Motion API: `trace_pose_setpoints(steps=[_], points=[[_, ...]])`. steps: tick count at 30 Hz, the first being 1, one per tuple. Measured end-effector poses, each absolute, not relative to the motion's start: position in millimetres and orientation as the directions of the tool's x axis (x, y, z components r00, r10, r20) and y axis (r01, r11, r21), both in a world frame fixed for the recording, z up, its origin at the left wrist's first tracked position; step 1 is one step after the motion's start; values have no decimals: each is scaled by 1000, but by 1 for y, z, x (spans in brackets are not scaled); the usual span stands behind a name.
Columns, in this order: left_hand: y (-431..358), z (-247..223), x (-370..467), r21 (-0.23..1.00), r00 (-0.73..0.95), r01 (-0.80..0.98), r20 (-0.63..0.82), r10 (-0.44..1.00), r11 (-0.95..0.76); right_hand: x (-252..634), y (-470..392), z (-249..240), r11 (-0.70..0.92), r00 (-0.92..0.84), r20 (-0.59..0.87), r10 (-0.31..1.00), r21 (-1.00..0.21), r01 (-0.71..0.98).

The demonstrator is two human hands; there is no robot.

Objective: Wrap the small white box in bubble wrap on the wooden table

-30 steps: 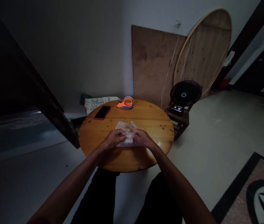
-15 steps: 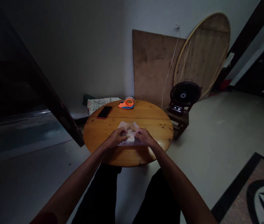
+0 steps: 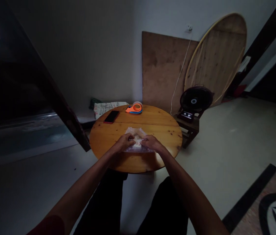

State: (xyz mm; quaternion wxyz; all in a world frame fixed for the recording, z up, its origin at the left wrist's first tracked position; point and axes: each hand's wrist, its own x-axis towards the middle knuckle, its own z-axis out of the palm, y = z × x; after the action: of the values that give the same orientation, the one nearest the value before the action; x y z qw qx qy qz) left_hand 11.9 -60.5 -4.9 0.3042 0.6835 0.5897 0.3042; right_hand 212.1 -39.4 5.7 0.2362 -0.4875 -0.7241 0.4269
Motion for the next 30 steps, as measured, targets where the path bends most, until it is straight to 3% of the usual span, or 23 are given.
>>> trace_pose_setpoints(steps=[9, 19, 22, 25, 27, 30], points=[[-68, 2, 15, 791, 154, 599, 40, 987, -125, 204, -50, -1, 124, -375, -63, 925, -883, 453], [-77, 20, 3, 702, 89, 708, 31, 996, -85, 210, -69, 19, 196, -419, 28, 908, -910, 365], [-97, 38, -8, 714, 144, 679, 104, 984, -174, 214, -78, 30, 256, -461, 73, 884, -902, 347], [-119, 46, -17, 786, 394, 537, 88, 915, -307, 218, -81, 32, 247, -478, 75, 875, -919, 309], [-128, 43, -20, 773, 486, 540, 36, 873, -332, 218, -78, 27, 226, -463, 61, 884, -923, 310], [-130, 30, -16, 638, 385, 708, 10, 923, -302, 216, -73, 14, 248, -431, 58, 900, -882, 400]])
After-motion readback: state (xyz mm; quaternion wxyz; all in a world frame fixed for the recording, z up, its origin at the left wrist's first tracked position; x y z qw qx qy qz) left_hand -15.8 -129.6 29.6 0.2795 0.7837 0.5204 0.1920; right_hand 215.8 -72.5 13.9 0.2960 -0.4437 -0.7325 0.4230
